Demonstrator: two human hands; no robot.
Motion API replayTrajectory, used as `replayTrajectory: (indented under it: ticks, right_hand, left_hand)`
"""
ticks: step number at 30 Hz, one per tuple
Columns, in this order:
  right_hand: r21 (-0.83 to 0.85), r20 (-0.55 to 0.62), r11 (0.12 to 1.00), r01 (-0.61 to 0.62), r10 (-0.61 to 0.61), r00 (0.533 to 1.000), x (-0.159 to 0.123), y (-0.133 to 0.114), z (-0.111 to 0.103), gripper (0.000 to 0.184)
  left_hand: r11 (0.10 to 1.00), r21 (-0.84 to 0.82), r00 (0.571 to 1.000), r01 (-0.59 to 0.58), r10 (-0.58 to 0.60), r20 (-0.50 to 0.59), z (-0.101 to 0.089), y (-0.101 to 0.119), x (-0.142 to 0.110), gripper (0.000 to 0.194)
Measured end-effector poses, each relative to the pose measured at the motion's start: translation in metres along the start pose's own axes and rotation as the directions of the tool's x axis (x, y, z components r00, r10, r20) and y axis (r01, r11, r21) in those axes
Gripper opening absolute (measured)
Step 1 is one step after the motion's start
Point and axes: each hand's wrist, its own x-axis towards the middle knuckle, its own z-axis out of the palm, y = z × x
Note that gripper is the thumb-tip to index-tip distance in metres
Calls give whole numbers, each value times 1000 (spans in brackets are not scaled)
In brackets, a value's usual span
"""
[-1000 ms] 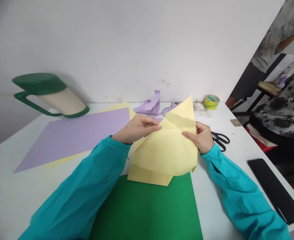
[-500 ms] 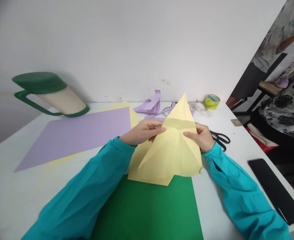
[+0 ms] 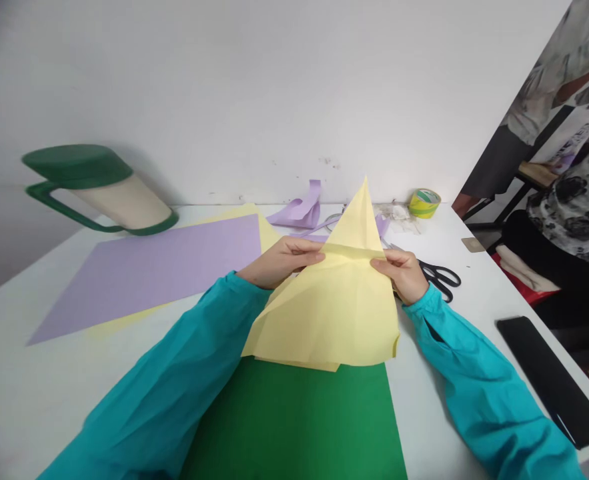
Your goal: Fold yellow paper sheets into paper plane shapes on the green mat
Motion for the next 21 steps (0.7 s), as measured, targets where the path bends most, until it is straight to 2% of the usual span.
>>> replayTrajectory:
  ticks: [4, 8, 11, 14, 16, 18, 21]
  right_hand:
    - [-35, 15, 997, 74, -73, 997, 2, 2, -2, 28]
    - [-129, 13, 968, 216, -216, 976, 5, 4, -3, 30]
    - [-200, -69, 924, 326, -345, 936, 7, 4, -4, 27]
    - [-232, -134, 886, 401, -437, 889, 8, 4, -4, 22]
    - [-283, -160, 849, 445, -500, 851, 6, 1, -4, 19]
    - [-372, -159, 772, 515, -599, 785, 2, -5, -2, 14]
    - [-494, -10, 558, 667, -771, 637, -6, -13, 1, 13]
  left_hand:
    - [997, 63, 999, -50, 48, 23, 0, 5, 0, 38]
    - [991, 79, 994, -107, 105, 23, 1, 8, 0, 39]
    - [973, 121, 976, -197, 206, -67, 1, 8, 1, 34]
    - [941, 190, 936, -279, 310, -164, 3, 9, 0, 25]
    - [907, 259, 901, -332, 386, -196, 4, 11, 0, 19]
    - [847, 345, 840, -405, 493, -225, 6, 13, 0, 12]
    - [684, 507, 674, -525, 698, -244, 7, 13, 2, 12]
